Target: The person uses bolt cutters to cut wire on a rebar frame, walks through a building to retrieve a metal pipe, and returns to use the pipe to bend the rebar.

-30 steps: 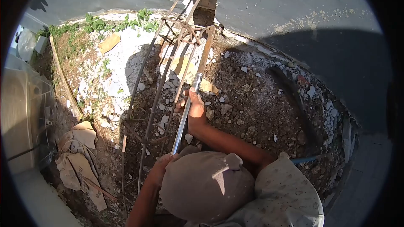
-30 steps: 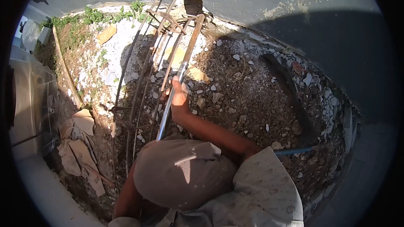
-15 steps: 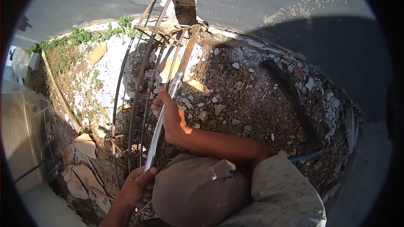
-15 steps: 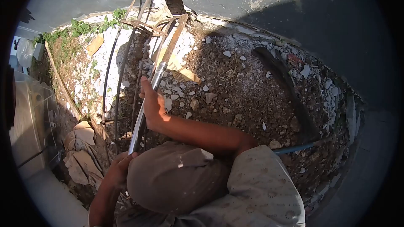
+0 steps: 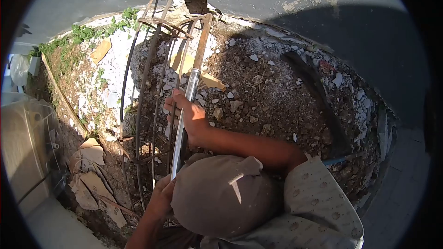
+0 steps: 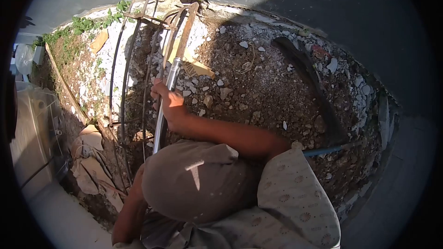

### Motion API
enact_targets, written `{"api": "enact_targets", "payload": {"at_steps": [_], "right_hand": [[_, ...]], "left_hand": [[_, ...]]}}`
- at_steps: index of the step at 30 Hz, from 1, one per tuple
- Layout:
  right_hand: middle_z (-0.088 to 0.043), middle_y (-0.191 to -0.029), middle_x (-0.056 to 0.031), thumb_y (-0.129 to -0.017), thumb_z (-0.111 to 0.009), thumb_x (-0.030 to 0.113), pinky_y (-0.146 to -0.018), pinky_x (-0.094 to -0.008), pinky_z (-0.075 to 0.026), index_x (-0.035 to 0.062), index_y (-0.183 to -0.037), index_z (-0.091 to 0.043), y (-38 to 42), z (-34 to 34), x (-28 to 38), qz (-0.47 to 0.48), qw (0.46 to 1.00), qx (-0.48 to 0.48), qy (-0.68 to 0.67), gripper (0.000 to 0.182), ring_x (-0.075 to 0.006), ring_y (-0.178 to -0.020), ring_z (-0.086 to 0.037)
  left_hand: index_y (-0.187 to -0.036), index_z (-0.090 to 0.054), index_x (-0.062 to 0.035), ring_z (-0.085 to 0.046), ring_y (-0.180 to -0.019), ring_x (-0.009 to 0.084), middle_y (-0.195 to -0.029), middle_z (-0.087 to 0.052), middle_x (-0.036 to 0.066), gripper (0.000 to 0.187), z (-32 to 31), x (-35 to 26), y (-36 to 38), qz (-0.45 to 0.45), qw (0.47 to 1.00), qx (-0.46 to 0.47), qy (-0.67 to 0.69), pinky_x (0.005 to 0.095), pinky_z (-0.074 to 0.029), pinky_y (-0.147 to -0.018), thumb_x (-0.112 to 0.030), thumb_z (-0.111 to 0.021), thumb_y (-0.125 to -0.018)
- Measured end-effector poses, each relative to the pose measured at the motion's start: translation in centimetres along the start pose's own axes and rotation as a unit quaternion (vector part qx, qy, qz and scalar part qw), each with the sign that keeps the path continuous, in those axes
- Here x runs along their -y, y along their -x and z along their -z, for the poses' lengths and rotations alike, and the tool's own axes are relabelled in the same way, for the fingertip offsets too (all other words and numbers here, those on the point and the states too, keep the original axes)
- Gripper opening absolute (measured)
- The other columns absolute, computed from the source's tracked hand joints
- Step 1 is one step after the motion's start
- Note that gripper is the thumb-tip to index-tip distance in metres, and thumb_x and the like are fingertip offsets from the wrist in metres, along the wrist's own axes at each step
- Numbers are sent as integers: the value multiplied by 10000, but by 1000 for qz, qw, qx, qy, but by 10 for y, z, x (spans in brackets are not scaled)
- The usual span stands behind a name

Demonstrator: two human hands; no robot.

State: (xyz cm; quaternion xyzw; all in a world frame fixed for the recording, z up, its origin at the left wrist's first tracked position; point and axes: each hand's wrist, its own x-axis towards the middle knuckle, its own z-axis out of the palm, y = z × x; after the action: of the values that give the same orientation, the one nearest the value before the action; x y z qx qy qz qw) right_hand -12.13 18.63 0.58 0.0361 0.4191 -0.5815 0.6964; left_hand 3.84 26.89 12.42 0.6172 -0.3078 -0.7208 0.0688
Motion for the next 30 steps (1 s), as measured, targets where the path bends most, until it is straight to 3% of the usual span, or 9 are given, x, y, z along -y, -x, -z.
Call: {"api": "enact_targets", "payload": {"at_steps": [3,5,12,17,20,22,24,27,30], "right_hand": [[-574,-1175,-61,-967,-511,404,-905,-373,-490,89,-1310,-436,-5,15,-2,1,999,37,-7,472,-209,-1151,-545],[-569,-1201,-72,-984,-482,365,-971,-413,-469,83,-1344,-405,-8,18,-3,-14,999,51,-9,464,-228,-1190,-529],[-583,-1126,-29,-948,-536,356,-891,-372,-475,104,-1216,-497,-11,11,-3,-25,1000,0,-9,371,-189,-1104,-556],[-584,-997,1,-867,-609,381,-771,-329,-435,125,-1009,-583,-10,-26,15,-56,994,-82,43,293,-145,-949,-560],[-581,-984,5,-887,-592,360,-809,-322,-432,118,-1048,-561,-17,-23,4,-83,992,-75,52,293,-142,-961,-568],[-582,-985,-2,-908,-574,336,-835,-323,-441,105,-1105,-551,-38,2,-1,-74,996,-38,23,305,-147,-971,-573],[-600,-1089,-34,-942,-538,278,-912,-351,-469,70,-1306,-460,-47,25,-6,-39,998,39,-12,426,-174,-1078,-577],[-598,-1113,-111,-949,-537,230,-924,-380,-489,19,-1347,-393,-71,39,-29,18,997,61,-41,472,-209,-1065,-590],[-608,-938,-95,-926,-572,233,-706,-352,-546,42,-1237,-462,-98,60,-51,38,999,9,13,381,-191,-823,-633]], "left_hand": [[-986,-623,-50,-557,-608,58,-760,-612,-17,271,-1,34,-16,-49,999,-15,-5,211,-434,-522,-295,-507,-969],[-1035,-628,-32,-576,-671,55,-808,-630,-10,283,14,51,-33,-8,998,45,40,215,-456,-578,-280,-509,-966],[-997,-622,-37,-571,-645,55,-778,-613,-22,270,-1,28,-18,-104,994,8,12,217,-449,-551,-284,-519,-963],[-925,-615,-72,-501,-522,47,-659,-551,-48,265,6,-43,18,108,994,-25,-16,211,-373,-438,-314,-517,-968],[-896,-605,-92,-458,-480,44,-618,-511,-60,267,15,-44,4,96,995,-2,-25,209,-323,-401,-331,-510,-969],[-911,-597,-74,-522,-581,53,-698,-565,-34,234,11,15,-37,-101,991,3,-88,226,-410,-487,-290,-526,-967],[-909,-590,-59,-541,-641,58,-748,-587,-23,228,10,55,-69,-175,983,15,-60,243,-448,-542,-275,-543,-962],[-899,-577,-47,-534,-666,65,-766,-586,-23,253,3,66,-91,-152,987,21,-57,257,-455,-574,-294,-566,-953],[-880,-562,-47,-509,-634,67,-720,-561,-21,305,-2,71,-118,-177,981,-24,-73,264,-437,-556,-345,-581,-941]]}}
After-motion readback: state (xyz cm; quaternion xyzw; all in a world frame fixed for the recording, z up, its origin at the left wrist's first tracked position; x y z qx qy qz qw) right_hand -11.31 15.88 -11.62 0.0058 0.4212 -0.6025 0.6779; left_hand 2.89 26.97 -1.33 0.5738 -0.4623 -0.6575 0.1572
